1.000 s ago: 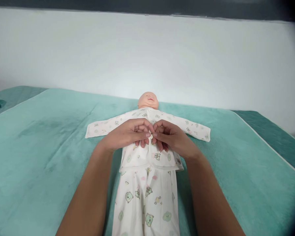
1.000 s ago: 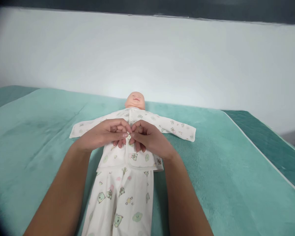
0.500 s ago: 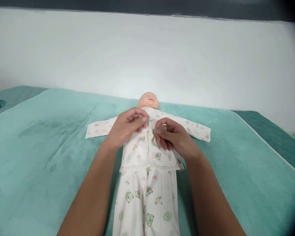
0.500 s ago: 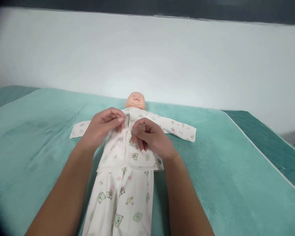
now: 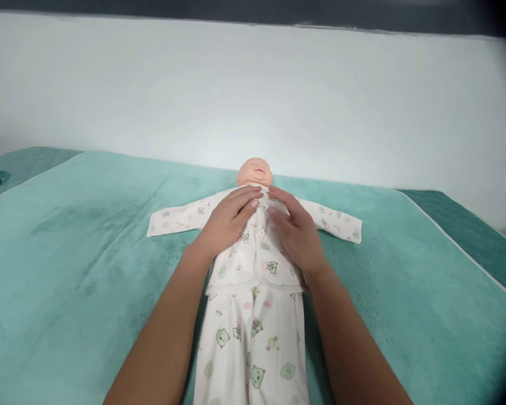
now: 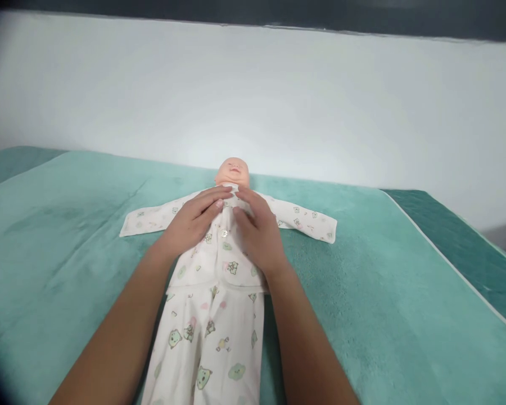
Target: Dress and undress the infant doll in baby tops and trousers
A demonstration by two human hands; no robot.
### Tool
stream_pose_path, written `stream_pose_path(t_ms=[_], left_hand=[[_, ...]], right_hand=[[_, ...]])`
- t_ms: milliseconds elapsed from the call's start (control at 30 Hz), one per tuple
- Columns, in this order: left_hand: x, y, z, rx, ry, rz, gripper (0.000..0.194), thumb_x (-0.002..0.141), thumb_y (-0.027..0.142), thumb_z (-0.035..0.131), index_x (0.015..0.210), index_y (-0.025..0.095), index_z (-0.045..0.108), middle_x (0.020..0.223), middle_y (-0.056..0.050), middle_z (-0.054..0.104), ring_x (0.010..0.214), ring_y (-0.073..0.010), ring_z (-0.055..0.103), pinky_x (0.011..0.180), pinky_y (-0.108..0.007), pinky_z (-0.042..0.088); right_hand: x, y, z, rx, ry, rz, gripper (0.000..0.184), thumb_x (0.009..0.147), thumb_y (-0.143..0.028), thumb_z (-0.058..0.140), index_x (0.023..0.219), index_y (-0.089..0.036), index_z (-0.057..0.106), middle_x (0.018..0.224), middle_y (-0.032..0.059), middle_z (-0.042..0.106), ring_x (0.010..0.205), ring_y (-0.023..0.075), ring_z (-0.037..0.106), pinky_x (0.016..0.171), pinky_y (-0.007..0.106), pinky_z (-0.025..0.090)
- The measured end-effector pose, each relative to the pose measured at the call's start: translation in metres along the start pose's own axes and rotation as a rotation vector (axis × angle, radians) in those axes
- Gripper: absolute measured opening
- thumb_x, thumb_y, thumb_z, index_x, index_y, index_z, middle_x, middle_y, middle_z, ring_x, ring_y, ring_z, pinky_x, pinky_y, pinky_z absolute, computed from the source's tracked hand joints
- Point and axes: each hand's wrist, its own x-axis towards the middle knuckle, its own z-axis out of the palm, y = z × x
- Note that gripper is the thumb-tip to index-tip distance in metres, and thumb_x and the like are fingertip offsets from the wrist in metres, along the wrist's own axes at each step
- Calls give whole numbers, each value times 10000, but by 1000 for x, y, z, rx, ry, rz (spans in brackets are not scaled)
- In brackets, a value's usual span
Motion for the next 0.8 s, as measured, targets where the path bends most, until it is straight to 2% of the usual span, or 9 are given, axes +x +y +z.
stream_pose_path(t_ms=[100, 267, 400, 567, 800], left_hand=[[1, -1, 1, 63, -9, -14, 422, 1013, 427, 367, 1329, 272, 599, 1445, -6, 562, 1378, -181, 468, 1196, -375, 350], [0, 0, 0, 123, -14, -49, 457, 1015, 449, 349, 1403, 272, 514, 1476, -5, 527, 1371, -181, 472, 1177, -368, 373], [0, 0, 1, 143, -13, -68, 479, 1013, 464, 341, 1423, 265, 486, 1493, -14, 507, 1385, -190, 454, 1181, -375, 362], [0, -1, 2, 166, -2, -89, 493, 1012, 474, 332, 1427, 253, 479, 1501, -23, 496, 1390, -195, 446, 1182, -376, 359], [0, -1, 2, 174, 2, -105, 469, 1016, 457, 316, 1402, 261, 495, 1474, -24, 525, 1358, -199, 474, 1167, -385, 374]], right_hand=[[0, 6, 2, -188, -119, 36, 442, 953, -344, 532, 1389, -276, 538, 1541, 16, 428, 1448, 215, 352, 1232, 466, 258], [0, 7, 0, -271, -202, 41, 533, 985, -397, 457, 1502, -275, 413, 1598, -2, 324, 1492, 207, 264, 1250, 460, 222], [5, 7, 1, -317, -197, 17, 511, 992, -416, 441, 1468, -233, 463, 1573, 32, 372, 1474, 199, 295, 1242, 440, 230], [19, 13, 4, -387, -178, -39, 455, 1009, -460, 392, 1386, -256, 544, 1506, 36, 464, 1420, 218, 368, 1207, 462, 276], [33, 20, 5, -472, -251, -23, 481, 1011, -485, 346, 1402, -275, 532, 1498, 45, 463, 1401, 265, 376, 1179, 509, 275]])
